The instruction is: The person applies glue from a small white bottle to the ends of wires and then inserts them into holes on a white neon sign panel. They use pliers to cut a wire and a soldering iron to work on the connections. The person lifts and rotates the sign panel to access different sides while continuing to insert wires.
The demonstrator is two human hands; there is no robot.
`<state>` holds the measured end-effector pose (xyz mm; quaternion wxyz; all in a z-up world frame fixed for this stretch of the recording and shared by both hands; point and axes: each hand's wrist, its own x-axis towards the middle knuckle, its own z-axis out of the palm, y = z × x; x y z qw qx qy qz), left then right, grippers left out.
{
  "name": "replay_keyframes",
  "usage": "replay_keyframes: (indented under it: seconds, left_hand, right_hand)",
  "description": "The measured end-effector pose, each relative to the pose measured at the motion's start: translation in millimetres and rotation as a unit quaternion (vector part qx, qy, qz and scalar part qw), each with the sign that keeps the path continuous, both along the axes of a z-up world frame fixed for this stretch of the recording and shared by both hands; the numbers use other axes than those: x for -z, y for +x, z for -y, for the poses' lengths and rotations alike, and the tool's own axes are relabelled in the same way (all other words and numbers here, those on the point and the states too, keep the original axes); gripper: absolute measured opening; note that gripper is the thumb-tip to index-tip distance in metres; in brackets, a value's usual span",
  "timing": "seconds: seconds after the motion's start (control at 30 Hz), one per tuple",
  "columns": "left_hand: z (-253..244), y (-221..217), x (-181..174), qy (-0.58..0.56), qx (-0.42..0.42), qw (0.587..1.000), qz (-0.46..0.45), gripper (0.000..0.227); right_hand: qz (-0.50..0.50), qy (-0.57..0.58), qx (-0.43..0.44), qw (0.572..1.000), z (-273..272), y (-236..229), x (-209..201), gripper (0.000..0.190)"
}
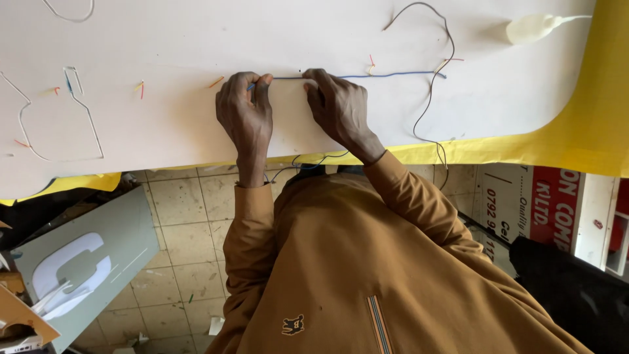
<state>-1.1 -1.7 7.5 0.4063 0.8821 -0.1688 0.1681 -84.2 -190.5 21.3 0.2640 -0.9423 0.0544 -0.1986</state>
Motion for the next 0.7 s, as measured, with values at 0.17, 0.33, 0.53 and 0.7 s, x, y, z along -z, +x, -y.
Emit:
replay_keyframes:
  seconds: [0.17,0.33,0.53,0.7]
  left_hand:
    - [1,-1,-3,-0.023,-0.003,1.0,-0.012,0.022]
    - [0,-3,-8,0.004,0.0,0.999,-0.032,0.024]
    - [-1,-4,-14,-0.019,0.015,0.999,-0.027,0.024]
    - [-3,-4,-9,-0.017,0.014,0.999,-0.048,0.028]
  right_hand:
    - [0.011,-0.019,0.006,1.0,-5,8,2,0.015]
    - [0.002,-0.055,0.026,0.998,-11,10,16,0.004]
    - [0.012,-0.059,0.029,0.998,-15,15,13,0.004]
    - [0.016,-0.076,0.04,0.996,-17,15,17,0.007]
